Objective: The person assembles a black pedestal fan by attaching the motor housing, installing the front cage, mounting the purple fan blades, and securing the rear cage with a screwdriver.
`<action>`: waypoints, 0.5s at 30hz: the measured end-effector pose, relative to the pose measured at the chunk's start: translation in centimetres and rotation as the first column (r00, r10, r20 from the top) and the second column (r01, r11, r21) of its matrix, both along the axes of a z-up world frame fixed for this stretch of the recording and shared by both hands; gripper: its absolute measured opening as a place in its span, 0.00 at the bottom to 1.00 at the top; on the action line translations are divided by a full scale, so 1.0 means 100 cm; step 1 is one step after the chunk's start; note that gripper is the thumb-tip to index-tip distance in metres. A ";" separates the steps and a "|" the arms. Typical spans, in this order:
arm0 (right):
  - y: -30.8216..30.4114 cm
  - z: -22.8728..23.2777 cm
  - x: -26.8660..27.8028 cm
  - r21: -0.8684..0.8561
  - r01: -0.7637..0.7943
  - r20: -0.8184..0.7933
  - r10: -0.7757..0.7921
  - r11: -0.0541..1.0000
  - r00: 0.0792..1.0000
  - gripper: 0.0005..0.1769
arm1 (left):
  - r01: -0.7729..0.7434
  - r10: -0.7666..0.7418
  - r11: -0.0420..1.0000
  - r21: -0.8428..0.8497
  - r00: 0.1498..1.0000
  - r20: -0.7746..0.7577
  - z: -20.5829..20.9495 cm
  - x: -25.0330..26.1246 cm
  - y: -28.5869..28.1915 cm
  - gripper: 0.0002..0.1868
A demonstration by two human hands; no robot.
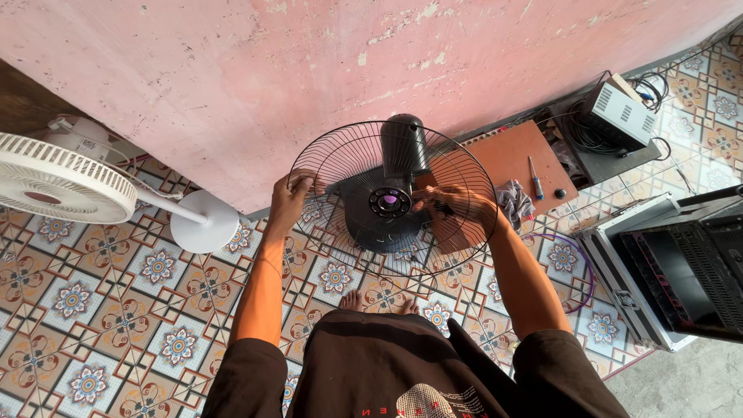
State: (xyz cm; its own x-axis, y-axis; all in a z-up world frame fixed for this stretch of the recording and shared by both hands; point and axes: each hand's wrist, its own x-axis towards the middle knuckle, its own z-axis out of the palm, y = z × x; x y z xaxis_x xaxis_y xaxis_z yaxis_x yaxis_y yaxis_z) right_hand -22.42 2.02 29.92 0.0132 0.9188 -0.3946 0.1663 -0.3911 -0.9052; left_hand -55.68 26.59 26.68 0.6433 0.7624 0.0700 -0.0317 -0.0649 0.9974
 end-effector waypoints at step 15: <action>-0.115 0.055 0.050 0.120 0.262 0.394 -0.289 0.957 0.873 0.28 | 0.042 -0.042 0.998 0.038 0.999 -0.007 -0.045 0.036 -0.039 0.11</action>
